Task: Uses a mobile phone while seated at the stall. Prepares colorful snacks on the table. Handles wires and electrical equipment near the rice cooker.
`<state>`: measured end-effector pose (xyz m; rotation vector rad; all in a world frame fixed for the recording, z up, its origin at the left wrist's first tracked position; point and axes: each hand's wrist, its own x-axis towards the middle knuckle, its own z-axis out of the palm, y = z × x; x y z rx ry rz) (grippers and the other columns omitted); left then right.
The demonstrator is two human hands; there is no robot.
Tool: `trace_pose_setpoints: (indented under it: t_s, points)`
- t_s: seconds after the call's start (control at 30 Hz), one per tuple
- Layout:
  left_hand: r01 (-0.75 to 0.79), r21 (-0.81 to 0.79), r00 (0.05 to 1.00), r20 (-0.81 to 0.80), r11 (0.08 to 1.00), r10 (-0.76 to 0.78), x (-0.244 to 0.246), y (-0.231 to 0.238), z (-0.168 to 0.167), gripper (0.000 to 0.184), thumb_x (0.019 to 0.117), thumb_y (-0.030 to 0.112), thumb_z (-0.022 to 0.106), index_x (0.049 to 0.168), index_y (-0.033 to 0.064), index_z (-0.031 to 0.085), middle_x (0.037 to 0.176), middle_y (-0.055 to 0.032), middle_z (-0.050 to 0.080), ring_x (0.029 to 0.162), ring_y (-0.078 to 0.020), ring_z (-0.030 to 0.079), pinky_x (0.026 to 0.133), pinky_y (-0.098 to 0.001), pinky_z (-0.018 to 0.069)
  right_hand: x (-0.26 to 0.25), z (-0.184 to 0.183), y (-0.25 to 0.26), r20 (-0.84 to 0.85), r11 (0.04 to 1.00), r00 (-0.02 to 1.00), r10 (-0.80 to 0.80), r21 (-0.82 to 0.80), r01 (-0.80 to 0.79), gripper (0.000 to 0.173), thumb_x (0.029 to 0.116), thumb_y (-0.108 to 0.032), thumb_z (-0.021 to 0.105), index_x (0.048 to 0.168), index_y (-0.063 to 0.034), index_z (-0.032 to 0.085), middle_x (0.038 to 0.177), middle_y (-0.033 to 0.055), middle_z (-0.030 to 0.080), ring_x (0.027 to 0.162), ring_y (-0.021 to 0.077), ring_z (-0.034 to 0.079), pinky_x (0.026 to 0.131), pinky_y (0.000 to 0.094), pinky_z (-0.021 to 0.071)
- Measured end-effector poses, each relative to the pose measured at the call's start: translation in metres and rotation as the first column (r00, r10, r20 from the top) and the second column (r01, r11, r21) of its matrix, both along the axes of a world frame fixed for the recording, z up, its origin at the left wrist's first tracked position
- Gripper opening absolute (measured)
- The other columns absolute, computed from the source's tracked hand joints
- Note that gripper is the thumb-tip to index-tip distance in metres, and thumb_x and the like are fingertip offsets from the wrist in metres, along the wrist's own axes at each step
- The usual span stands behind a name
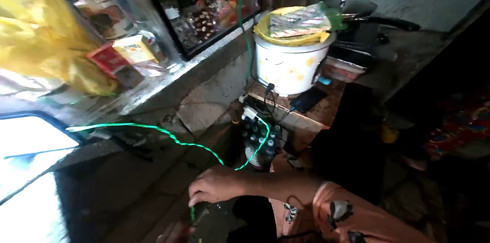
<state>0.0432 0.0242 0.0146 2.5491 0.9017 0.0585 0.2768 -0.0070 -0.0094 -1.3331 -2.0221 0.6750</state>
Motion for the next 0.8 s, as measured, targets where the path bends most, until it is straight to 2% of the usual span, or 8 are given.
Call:
trace_pose_setpoints:
  t_s: [0.07,0.17,0.33,0.4,0.47,0.53,0.63,0.8]
  points:
    - [0.100,-0.072,0.969,0.232,0.992,-0.081,-0.011,0.004,-0.005,0.024,0.1012,0.011,0.058,0.098,-0.0092,0.069,0.094,-0.0201,0.069,0.087,-0.0274,0.068,0.082,-0.0433,0.0569,0.004,-0.003,0.002,0.010,0.993,0.993,0.117,0.015,-0.117,0.025,0.1039,-0.016,0.058,0.108,0.0029,0.073,0.103,0.0211,0.072,0.103,0.0366,0.069,0.093,0.0547,0.0520]
    - [-0.010,-0.188,0.897,0.432,0.982,0.092,-0.016,0.002,-0.007,0.026,0.1029,0.016,0.053,0.096,-0.0035,0.067,0.089,-0.0056,0.066,0.082,-0.0036,0.062,0.079,-0.0225,0.0532,0.007,-0.004,0.000,-0.068,0.928,0.939,0.337,-0.144,-0.343,0.023,0.1011,-0.013,0.062,0.102,0.0070,0.072,0.097,0.0220,0.071,0.095,0.0331,0.068,0.090,0.0515,0.0524]
    - [-0.128,-0.077,0.899,0.412,0.989,0.148,-0.004,-0.009,-0.010,0.029,0.1057,0.016,0.051,0.105,-0.0067,0.069,0.099,-0.0195,0.069,0.091,-0.0275,0.069,0.087,-0.0427,0.0565,-0.008,-0.007,-0.006,-0.556,0.756,0.698,0.450,-0.179,-0.630,0.031,0.1029,-0.021,0.049,0.095,0.0003,0.071,0.093,-0.0006,0.071,0.088,0.0014,0.064,0.085,0.0239,0.0525]
    - [-0.099,-0.194,0.884,0.433,0.976,0.176,-0.001,-0.014,-0.013,0.030,0.1071,0.017,0.048,0.107,-0.0068,0.067,0.100,-0.0178,0.067,0.090,-0.0226,0.066,0.086,-0.0376,0.0552,-0.010,-0.013,-0.004,-0.723,0.736,0.572,0.387,-0.132,-0.664,0.034,0.1056,-0.038,0.049,0.100,-0.0147,0.073,0.099,-0.0094,0.075,0.092,0.0000,0.069,0.087,0.0225,0.0562]
    - [-0.067,-0.435,0.838,0.464,0.898,0.287,-0.004,-0.013,-0.017,0.033,0.1090,0.021,0.043,0.109,-0.0047,0.064,0.095,-0.0076,0.065,0.084,-0.0086,0.062,0.080,-0.0275,0.0525,-0.007,-0.017,0.001,-0.787,0.706,0.488,0.378,-0.096,-0.702,0.041,0.1057,-0.049,0.046,0.111,-0.0203,0.075,0.106,-0.0080,0.076,0.097,0.0043,0.071,0.090,0.0249,0.0573]
    - [0.022,-0.646,0.775,0.493,0.763,0.395,-0.008,-0.010,-0.021,0.031,0.1095,0.021,0.039,0.110,-0.0015,0.060,0.092,0.0003,0.064,0.084,-0.0040,0.063,0.083,-0.0265,0.0549,-0.004,-0.019,0.005,-0.759,0.731,0.503,0.414,-0.053,-0.681,0.038,0.1056,-0.045,0.049,0.116,-0.0191,0.074,0.109,-0.0063,0.076,0.100,0.0047,0.071,0.093,0.0249,0.0569]
    - [0.172,-0.816,0.680,0.504,0.552,0.533,-0.010,-0.012,-0.025,0.025,0.1080,0.017,0.034,0.102,0.0120,0.058,0.085,0.0106,0.062,0.077,-0.0002,0.061,0.075,-0.0208,0.0545,-0.011,-0.015,0.002,-0.598,0.893,0.725,0.342,-0.033,-0.448,0.020,0.0979,-0.025,0.066,0.109,-0.0095,0.073,0.105,-0.0072,0.074,0.099,-0.0003,0.067,0.092,0.0220,0.0552]
    - [0.228,-0.907,0.635,0.415,0.354,0.651,-0.012,-0.017,-0.023,0.030,0.1091,0.021,0.032,0.096,0.0182,0.059,0.078,0.0104,0.061,0.071,-0.0014,0.060,0.070,-0.0203,0.0531,-0.040,-0.015,-0.002,-0.672,0.980,0.737,0.069,-0.091,-0.174,0.047,0.0819,-0.024,0.083,0.117,-0.0046,0.057,0.097,-0.0080,0.068,0.089,-0.0001,0.066,0.084,0.0218,0.0570]
